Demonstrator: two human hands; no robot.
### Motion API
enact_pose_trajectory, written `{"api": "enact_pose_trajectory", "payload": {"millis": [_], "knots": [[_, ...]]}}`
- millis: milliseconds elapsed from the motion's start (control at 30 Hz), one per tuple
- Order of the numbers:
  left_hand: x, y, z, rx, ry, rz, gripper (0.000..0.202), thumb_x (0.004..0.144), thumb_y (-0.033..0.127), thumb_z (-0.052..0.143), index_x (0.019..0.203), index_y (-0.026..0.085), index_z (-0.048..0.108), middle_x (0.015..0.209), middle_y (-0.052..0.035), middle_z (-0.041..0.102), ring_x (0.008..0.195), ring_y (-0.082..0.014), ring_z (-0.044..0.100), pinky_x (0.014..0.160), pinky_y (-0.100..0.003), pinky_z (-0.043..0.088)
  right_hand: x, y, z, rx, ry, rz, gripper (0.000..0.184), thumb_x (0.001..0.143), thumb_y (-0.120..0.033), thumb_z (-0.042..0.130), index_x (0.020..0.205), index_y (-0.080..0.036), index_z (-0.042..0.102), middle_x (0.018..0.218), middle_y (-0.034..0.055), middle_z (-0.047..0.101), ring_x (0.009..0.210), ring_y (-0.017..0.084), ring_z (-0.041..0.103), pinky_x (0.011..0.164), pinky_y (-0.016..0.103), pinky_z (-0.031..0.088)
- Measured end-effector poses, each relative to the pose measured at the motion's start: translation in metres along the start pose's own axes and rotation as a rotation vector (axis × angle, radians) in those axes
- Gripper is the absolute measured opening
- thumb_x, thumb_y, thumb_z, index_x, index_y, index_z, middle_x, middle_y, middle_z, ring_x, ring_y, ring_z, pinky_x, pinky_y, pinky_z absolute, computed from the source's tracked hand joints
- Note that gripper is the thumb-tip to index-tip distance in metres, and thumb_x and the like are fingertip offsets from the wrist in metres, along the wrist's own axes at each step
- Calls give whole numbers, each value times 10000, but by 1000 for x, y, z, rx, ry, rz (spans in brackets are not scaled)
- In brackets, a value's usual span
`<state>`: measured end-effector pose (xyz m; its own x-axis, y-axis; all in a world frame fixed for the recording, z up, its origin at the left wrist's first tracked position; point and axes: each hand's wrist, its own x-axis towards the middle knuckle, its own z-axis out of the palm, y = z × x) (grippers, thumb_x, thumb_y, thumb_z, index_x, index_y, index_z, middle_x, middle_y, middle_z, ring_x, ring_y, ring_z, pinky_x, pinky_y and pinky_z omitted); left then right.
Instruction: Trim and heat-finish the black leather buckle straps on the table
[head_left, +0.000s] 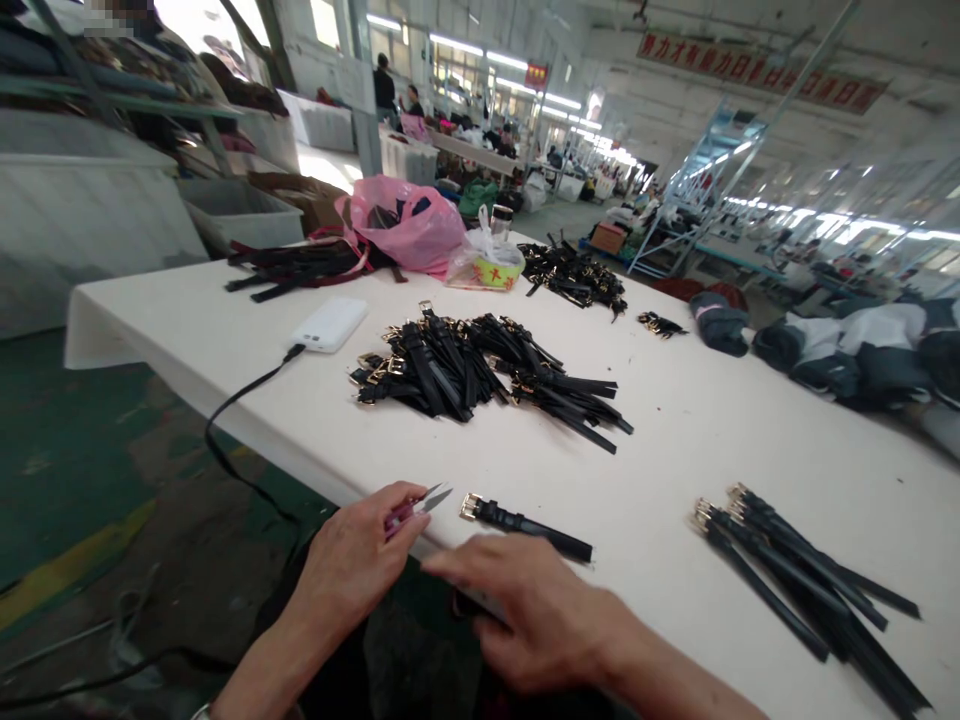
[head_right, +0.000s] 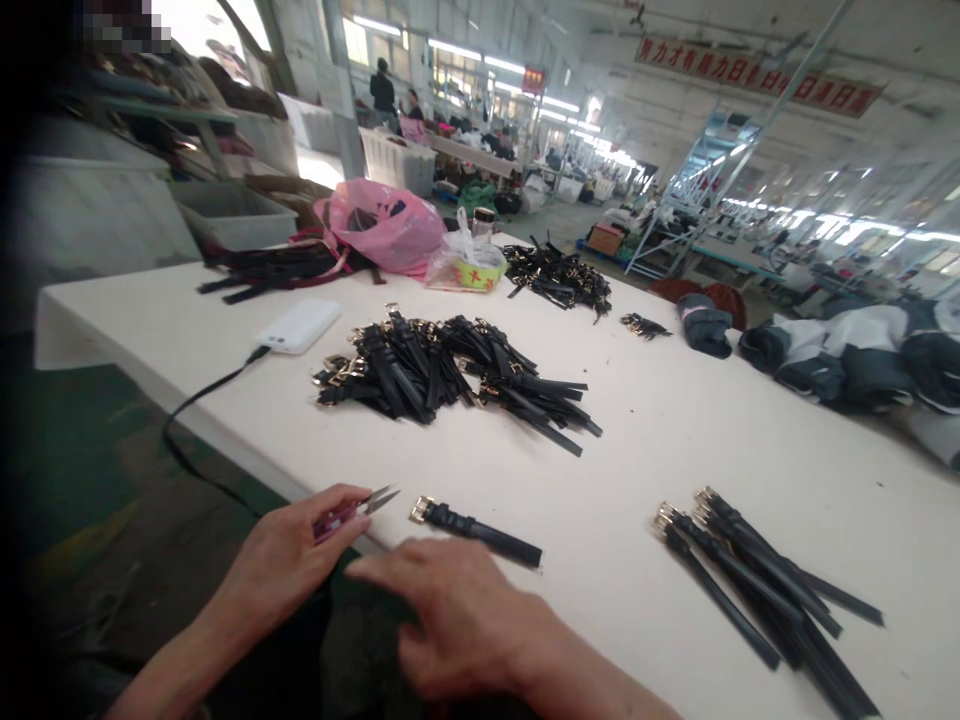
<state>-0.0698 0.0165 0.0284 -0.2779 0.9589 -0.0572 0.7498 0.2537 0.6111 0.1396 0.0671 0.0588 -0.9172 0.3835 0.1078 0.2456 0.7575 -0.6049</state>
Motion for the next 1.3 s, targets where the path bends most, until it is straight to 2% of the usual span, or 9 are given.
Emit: {"api": "enact_pose_trajectory", "payload": {"millis": [67,167,267,433,633,767,867,1000,1300], "knots": [[1,1,1,-9,-1,-4,268,833,393,477,1004,267,640,789,15,684,731,-187,634,668,-266,421,11,31,-24,-38,230,145,483,773,-105,466,1226,-254,541,1007,12,670,866,145,603,787,252,451],[2,4,2,-38,1,2,260,836,392,475,991,270,643,778,21,678,730,-185,631,670,-267,419,32,87,-58,-433,505,459,380,827,-168,512,1202,-194,569,1136,100,621,1031,225,542,908,363,400],[4,8,4,-55,2,11,252,835,384,480,987,268,644,777,24,676,728,-181,629,676,-267,418,50,127,-78,-711,425,670,375,844,-226,559,1218,-194,567,1174,126,593,1119,285,483,941,430,347],[4,5,7,-35,-4,27,258,835,374,480,993,256,646,776,18,678,729,-183,628,673,-266,418,56,152,-81,-708,329,782,297,881,-219,510,1157,-246,617,1078,88,617,994,232,566,769,320,421],[2,1,8,-53,13,34,254,836,373,477,987,260,647,783,21,677,722,-179,627,671,-262,417,47,149,-86,-689,370,783,293,899,-209,469,1121,-267,651,1057,57,635,963,199,592,740,275,424],[3,-1,7,-79,20,13,253,832,378,485,974,252,652,764,20,666,713,-178,622,677,-267,419,29,125,-78,-548,414,629,291,888,-198,462,1078,-260,672,1050,32,665,960,188,588,783,280,423],[6,-3,7,-109,48,9,260,831,398,491,968,247,651,739,21,651,704,-176,616,675,-268,422,14,106,-60,-313,251,505,262,827,-199,519,988,-284,707,954,-10,699,843,172,610,722,266,421],[15,0,9,-153,86,-4,297,825,423,493,993,229,644,736,20,636,696,-171,608,666,-265,429,7,93,-40,-159,-5,487,315,766,-156,521,948,-321,719,839,-37,711,746,158,613,648,245,395],[34,22,13,-36,16,33,337,839,389,454,1068,241,652,750,11,659,701,-171,607,627,-250,417,23,87,-38,-359,124,542,258,755,-212,547,944,-277,711,911,23,656,730,162,578,613,258,356]]}}
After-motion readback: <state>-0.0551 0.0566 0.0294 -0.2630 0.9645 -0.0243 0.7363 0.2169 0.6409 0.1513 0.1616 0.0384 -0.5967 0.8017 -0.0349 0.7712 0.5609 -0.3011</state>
